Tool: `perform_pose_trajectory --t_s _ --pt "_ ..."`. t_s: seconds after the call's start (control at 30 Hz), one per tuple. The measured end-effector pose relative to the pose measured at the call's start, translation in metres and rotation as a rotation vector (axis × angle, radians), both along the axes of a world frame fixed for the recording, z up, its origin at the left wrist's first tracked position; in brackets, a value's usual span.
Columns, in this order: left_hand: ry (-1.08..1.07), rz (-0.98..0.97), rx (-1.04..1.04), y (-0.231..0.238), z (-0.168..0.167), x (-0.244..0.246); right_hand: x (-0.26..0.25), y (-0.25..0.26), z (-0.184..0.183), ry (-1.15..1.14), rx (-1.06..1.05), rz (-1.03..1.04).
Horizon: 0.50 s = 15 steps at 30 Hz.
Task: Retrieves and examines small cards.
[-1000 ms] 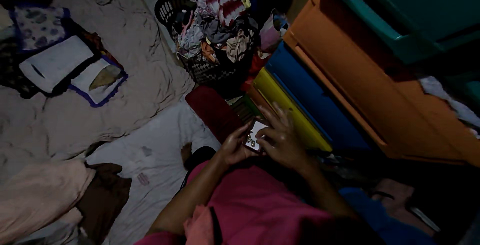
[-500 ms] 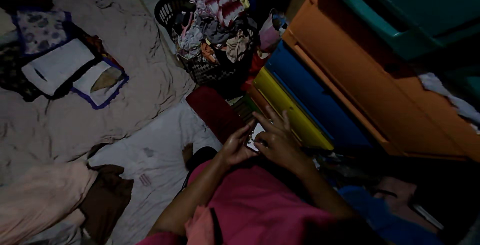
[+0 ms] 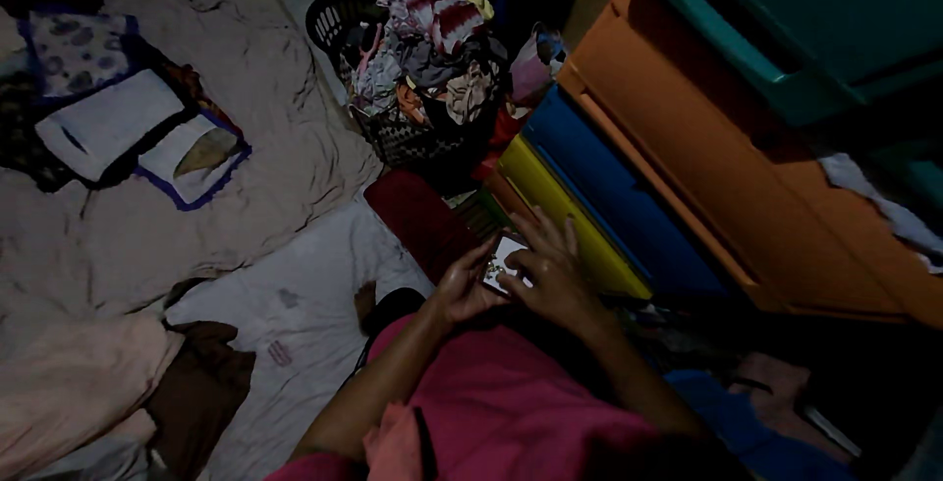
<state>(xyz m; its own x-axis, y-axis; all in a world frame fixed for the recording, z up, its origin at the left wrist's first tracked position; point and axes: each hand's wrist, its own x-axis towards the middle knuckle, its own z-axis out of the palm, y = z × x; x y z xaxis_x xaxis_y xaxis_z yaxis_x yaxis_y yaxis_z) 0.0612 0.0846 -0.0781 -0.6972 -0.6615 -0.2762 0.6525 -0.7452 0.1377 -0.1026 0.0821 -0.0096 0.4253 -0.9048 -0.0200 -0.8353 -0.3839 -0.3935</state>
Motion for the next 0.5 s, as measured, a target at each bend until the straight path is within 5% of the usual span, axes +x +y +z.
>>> perform_pose_trajectory --t_s 0.33,0.5 --pt "0.012 -0.013 -0.040 0.000 0.002 -0.001 0.002 -0.002 0.008 -0.022 0.035 -0.059" --pt "-0.001 -0.032 -0.042 0.000 0.003 0.000 -0.006 -0.005 0.018 -0.261 0.215 -0.145"
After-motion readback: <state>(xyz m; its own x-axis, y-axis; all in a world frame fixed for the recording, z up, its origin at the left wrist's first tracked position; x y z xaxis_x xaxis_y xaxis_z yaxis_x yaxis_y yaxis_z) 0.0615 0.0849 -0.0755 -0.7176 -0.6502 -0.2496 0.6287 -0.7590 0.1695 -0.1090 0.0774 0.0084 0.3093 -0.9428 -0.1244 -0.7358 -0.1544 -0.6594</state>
